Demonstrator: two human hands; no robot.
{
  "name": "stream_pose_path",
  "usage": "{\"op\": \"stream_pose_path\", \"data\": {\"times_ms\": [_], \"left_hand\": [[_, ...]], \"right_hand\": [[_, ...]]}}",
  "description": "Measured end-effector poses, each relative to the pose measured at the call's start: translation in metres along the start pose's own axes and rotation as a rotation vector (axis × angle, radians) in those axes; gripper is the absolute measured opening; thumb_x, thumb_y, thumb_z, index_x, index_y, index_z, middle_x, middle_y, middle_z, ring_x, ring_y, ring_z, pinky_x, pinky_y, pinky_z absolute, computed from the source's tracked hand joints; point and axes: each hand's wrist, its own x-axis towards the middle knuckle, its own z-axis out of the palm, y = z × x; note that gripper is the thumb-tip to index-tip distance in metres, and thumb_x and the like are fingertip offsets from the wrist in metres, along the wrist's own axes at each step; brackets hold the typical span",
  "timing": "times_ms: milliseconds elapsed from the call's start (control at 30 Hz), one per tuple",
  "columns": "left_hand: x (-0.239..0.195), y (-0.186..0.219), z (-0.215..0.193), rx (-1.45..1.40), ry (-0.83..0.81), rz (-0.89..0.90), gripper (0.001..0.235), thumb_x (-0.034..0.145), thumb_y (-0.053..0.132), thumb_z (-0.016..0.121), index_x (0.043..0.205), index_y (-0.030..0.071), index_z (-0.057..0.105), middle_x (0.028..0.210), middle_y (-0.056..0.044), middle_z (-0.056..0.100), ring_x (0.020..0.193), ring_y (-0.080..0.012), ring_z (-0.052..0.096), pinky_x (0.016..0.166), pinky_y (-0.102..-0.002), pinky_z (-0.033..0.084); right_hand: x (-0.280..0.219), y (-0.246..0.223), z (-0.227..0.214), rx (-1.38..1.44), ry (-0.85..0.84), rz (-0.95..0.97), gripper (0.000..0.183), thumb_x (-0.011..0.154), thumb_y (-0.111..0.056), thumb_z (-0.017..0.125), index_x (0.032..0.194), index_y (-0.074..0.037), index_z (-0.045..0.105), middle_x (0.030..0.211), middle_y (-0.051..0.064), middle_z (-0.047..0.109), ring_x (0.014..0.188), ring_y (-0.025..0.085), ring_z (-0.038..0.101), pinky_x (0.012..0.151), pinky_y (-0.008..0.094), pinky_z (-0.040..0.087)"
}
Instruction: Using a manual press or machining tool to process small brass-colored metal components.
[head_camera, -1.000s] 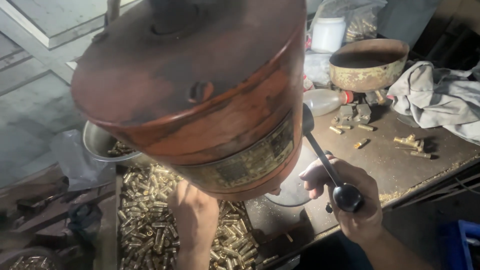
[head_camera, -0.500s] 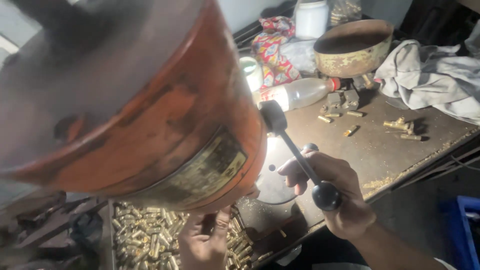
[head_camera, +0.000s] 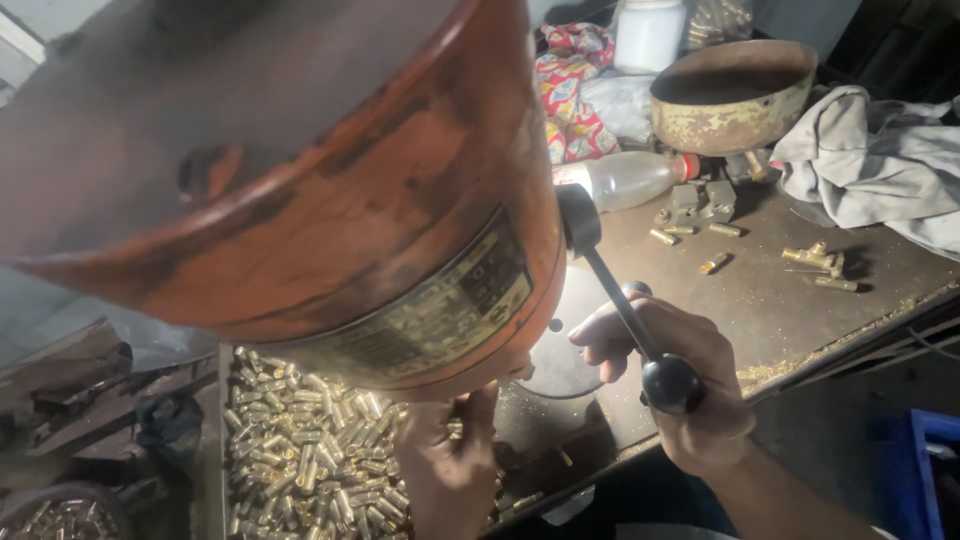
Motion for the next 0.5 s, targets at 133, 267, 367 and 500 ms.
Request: {"op": "stream_pose_path", "data": {"times_ms": [133,267,367,500], "left_hand": [[-0.005,-0.012,0.002,0.120,-0.010,0.006,0.010,0.089,0.012,0.077,0.098,0.008,0.074,0.074,-0.005,0.074,0.062,-0.0129,0.067,0.059,-0.030,0.054],[-0.003,-0.003,0.003,0.088,-0.024,-0.016,0.009,0.090,0.009,0.075,0.100,0.010,0.076,0.086,-0.006,0.078,0.070,-0.0170,0.071,0.064,-0.031,0.055],[-0.002,-0.003,0.003,0.025,-0.025,0.037,0.018,0.089,0.005,0.073,0.106,0.009,0.075,0.098,-0.008,0.079,0.084,-0.0206,0.077,0.073,-0.033,0.058],[-0.005,-0.020,0.003,0.070,0.006,0.099,0.019,0.087,0.007,0.077,0.105,0.009,0.075,0.101,-0.011,0.079,0.094,-0.0268,0.079,0.081,-0.037,0.059]], "right_hand": [[-0.003,0.006,0.002,-0.035,-0.011,-0.080,0.125,0.073,-0.103,0.025,0.104,0.008,0.073,0.089,0.013,0.071,0.075,0.017,0.062,0.067,0.032,0.050],[-0.005,0.010,0.002,0.119,-0.022,-0.094,0.116,0.080,-0.097,0.042,0.110,0.012,0.070,0.097,0.017,0.069,0.084,0.020,0.062,0.074,0.034,0.048],[-0.008,0.014,-0.001,0.194,-0.028,-0.075,0.104,0.086,-0.087,0.054,0.115,0.012,0.069,0.099,0.019,0.070,0.089,0.022,0.063,0.078,0.035,0.048],[-0.010,0.027,-0.002,0.347,-0.021,-0.091,0.077,0.096,-0.058,0.069,0.125,0.012,0.062,0.113,0.024,0.070,0.096,0.026,0.063,0.083,0.037,0.049]]}}
